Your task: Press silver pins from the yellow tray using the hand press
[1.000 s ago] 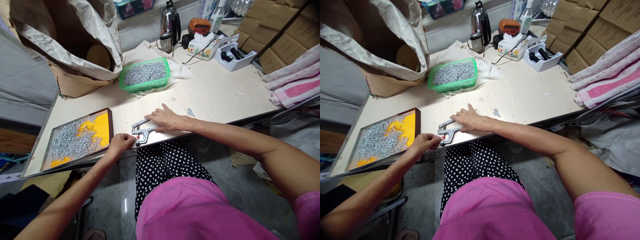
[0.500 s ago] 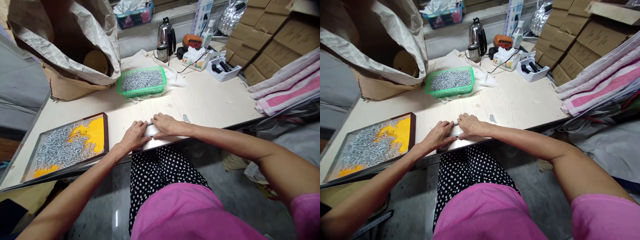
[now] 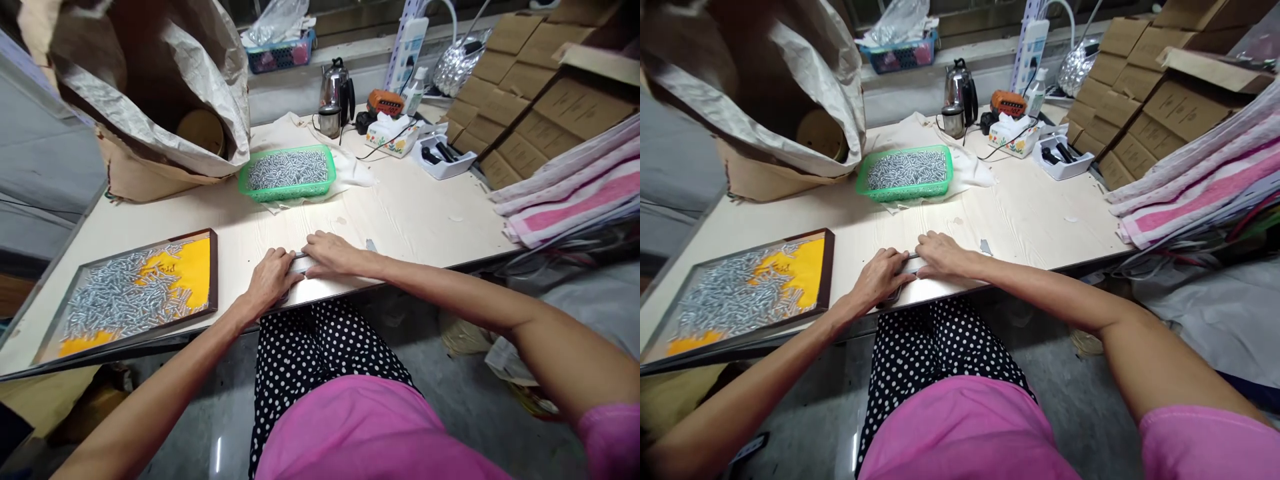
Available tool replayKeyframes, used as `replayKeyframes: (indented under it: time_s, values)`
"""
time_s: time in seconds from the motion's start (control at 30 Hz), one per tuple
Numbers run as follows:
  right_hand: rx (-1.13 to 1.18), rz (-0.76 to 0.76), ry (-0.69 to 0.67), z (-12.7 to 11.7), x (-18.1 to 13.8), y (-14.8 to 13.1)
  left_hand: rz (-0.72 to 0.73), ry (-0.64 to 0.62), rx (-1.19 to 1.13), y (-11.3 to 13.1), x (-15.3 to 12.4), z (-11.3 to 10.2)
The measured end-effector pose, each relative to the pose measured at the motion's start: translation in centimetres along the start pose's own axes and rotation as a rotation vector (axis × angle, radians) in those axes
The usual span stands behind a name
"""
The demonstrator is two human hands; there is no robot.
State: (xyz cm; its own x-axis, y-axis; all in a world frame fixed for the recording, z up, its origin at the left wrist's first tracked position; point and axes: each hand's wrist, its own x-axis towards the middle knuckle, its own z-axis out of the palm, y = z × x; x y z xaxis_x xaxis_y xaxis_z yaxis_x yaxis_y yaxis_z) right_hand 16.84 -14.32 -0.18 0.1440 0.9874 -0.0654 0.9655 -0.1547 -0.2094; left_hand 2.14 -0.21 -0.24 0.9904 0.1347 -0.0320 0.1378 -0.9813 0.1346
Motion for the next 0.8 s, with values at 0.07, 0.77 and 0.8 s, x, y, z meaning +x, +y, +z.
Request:
replayKeyframes:
  time_s: [0.07, 0.77, 0.8]
  values:
    - [0.030, -0.021, -0.038, -0.8, 0.2, 1.1, -0.028, 0.079, 0.003, 1.0, -1.0, 0.6]
    - [-0.179, -0.457, -0.017, -0.3, 5.9, -6.9, 0.083, 0.211, -0.309, 5.7, -4.1, 6.4]
    - [-0.200, -0.471, -0.023, 0.0, 6.2, -7.6, 0.081, 0.205, -0.310, 5.8, -4.2, 6.6]
